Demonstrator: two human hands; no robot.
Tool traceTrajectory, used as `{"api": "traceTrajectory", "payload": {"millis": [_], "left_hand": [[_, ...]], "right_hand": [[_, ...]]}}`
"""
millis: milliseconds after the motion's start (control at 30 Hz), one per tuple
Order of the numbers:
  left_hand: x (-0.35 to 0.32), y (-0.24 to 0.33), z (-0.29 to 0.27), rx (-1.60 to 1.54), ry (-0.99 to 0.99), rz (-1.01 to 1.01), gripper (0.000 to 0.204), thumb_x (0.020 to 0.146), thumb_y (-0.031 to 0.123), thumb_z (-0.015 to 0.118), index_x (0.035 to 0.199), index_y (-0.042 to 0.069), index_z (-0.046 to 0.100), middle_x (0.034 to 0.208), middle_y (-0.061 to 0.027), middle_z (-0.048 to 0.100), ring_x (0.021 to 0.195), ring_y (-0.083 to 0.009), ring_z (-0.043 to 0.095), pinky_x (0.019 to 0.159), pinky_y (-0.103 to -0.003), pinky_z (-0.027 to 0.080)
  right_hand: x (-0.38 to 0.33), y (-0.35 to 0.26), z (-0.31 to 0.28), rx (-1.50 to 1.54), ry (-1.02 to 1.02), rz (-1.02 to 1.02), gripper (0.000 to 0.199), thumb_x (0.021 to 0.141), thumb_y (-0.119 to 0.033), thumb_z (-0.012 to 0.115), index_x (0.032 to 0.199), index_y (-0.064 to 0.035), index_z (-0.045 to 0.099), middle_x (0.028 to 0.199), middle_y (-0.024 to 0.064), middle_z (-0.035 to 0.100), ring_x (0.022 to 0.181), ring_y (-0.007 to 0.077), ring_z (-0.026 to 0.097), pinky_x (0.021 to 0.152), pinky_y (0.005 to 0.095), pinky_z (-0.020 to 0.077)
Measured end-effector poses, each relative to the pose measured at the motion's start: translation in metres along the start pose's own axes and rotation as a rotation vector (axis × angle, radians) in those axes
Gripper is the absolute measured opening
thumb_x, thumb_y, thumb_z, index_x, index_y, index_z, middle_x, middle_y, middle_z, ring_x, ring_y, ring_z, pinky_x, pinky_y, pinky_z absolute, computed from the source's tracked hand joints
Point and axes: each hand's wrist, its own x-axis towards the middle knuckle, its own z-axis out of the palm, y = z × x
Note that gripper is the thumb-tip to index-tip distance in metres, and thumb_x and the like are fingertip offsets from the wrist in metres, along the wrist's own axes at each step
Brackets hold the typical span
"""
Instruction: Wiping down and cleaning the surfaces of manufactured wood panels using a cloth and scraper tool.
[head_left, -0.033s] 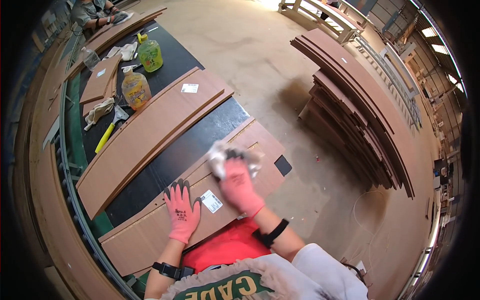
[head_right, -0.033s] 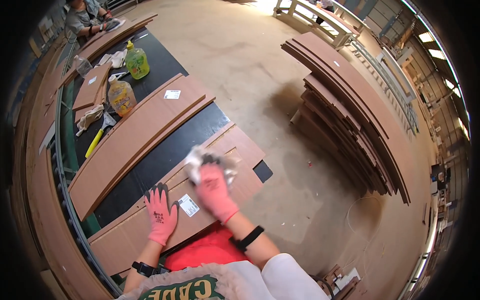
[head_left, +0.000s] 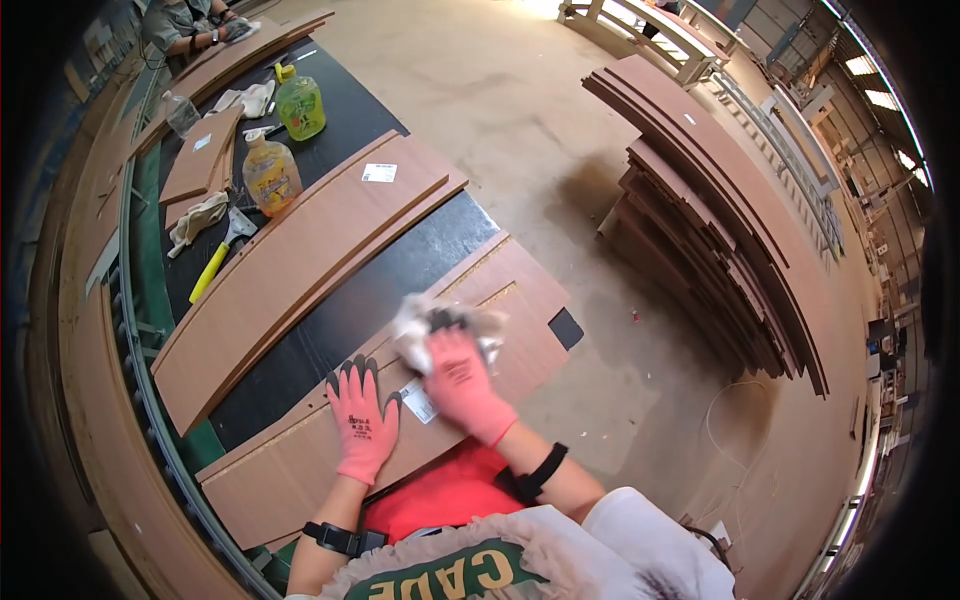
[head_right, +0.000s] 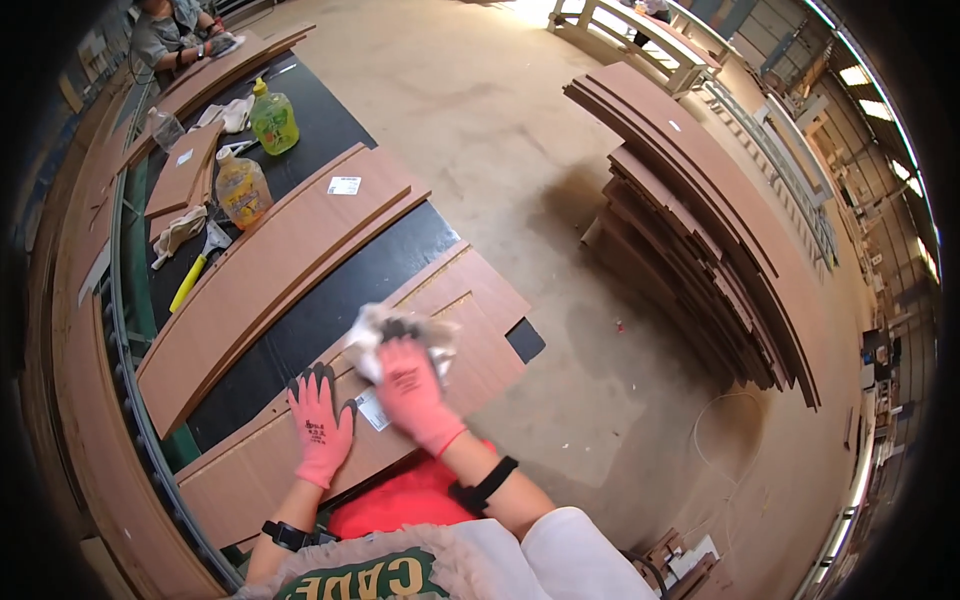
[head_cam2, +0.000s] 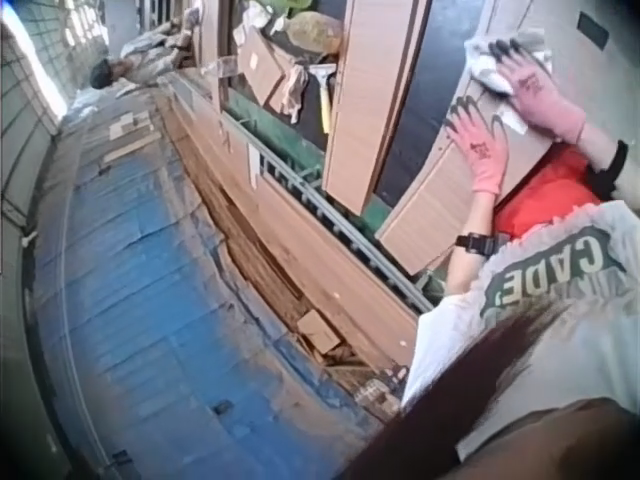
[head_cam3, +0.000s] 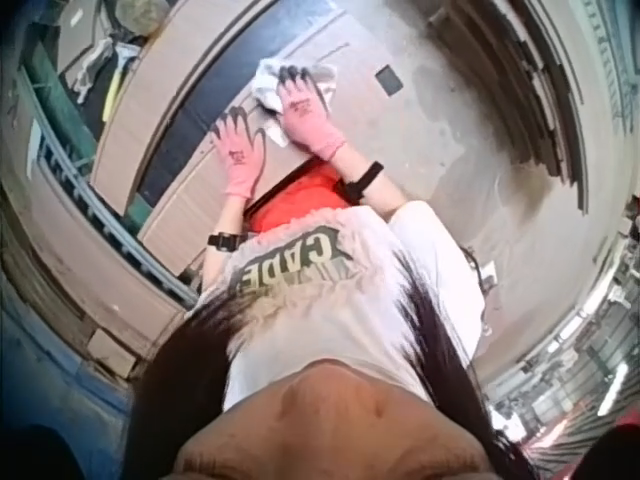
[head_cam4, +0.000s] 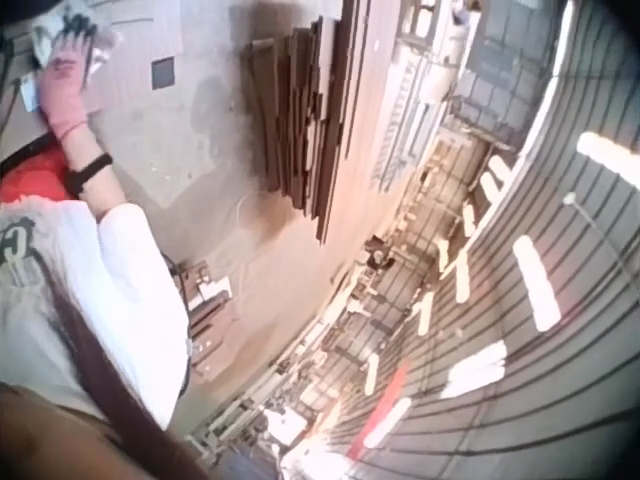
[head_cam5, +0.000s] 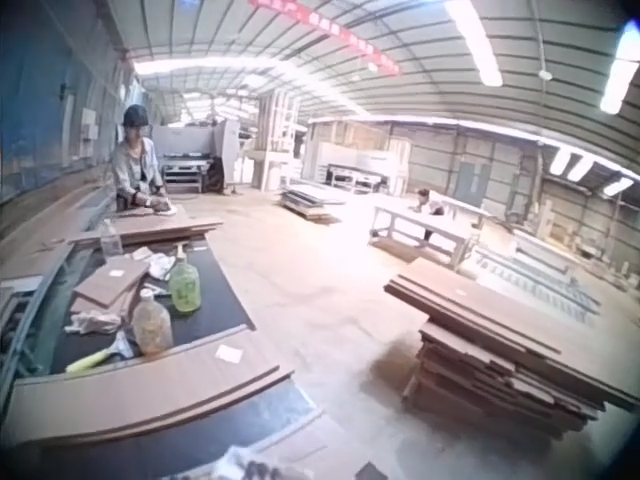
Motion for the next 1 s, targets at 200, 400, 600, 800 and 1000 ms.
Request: {"api": "traceTrajectory", "payload": {"millis": [200, 400, 600, 800, 1000], "left_hand": [[0.003, -0.002, 0.003, -0.009, 0.033, 0.019, 0.058, 0.079, 0.028, 0.057, 0.122, -0.008, 0.043, 0.129, -0.0259, 0.038, 0.125, -0.0399, 0.03, 0.107, -0.053, 0.013], [0.004, -0.002, 0.007, -0.071, 0.076, -0.04, 0.054, 0.079, 0.022, 0.055, 0.122, -0.009, 0.042, 0.13, -0.0267, 0.037, 0.124, -0.0419, 0.03, 0.107, -0.052, 0.014], [-0.046, -0.06, -0.005, -0.265, 0.527, -0.243, 0.048, 0.083, 0.005, 0.048, 0.129, -0.004, 0.035, 0.136, -0.0252, 0.031, 0.127, -0.0419, 0.029, 0.107, -0.048, 0.021], [-0.23, -0.191, -0.042, 0.179, 0.705, -1.148, 0.05, 0.091, 0.019, 0.046, 0.134, -0.004, 0.03, 0.138, -0.0237, 0.03, 0.129, -0.0367, 0.027, 0.107, -0.042, 0.023], [-0.374, -0.247, 0.018, -0.454, 0.59, -1.142, 0.052, 0.097, 0.03, 0.031, 0.137, -0.003, 0.025, 0.143, -0.0175, 0.026, 0.132, -0.0263, 0.025, 0.109, -0.035, 0.02]], "right_hand": [[0.014, 0.068, -0.01, 0.223, 0.513, 0.006, 0.036, 0.071, -0.015, 0.058, 0.101, 0.0027, 0.054, 0.105, 0.0222, 0.056, 0.102, 0.0355, 0.052, 0.1, 0.0448, 0.0328], [0.013, 0.016, 0.013, 0.11, 0.328, -0.17, 0.035, 0.069, -0.021, 0.062, 0.095, 0.0012, 0.055, 0.099, 0.0216, 0.054, 0.101, 0.0349, 0.05, 0.096, 0.0431, 0.0347], [0.014, -0.012, 0.02, 0.351, 0.033, -0.424, 0.049, 0.07, -0.02, 0.06, 0.113, 0.0025, 0.05, 0.113, 0.0217, 0.051, 0.111, 0.0382, 0.045, 0.104, 0.0466, 0.0271], [0.01, 0.079, -0.012, -0.082, 0.264, -0.045, 0.05, 0.073, -0.011, 0.059, 0.118, 0.0059, 0.046, 0.121, 0.0253, 0.047, 0.117, 0.043, 0.038, 0.105, 0.0512, 0.0225], [-0.003, -0.092, 0.035, 0.008, 0.161, -0.454, 0.049, 0.07, -0.019, 0.058, 0.111, 0.0056, 0.049, 0.116, 0.0254, 0.05, 0.111, 0.0429, 0.044, 0.101, 0.0527, 0.0281]]}}
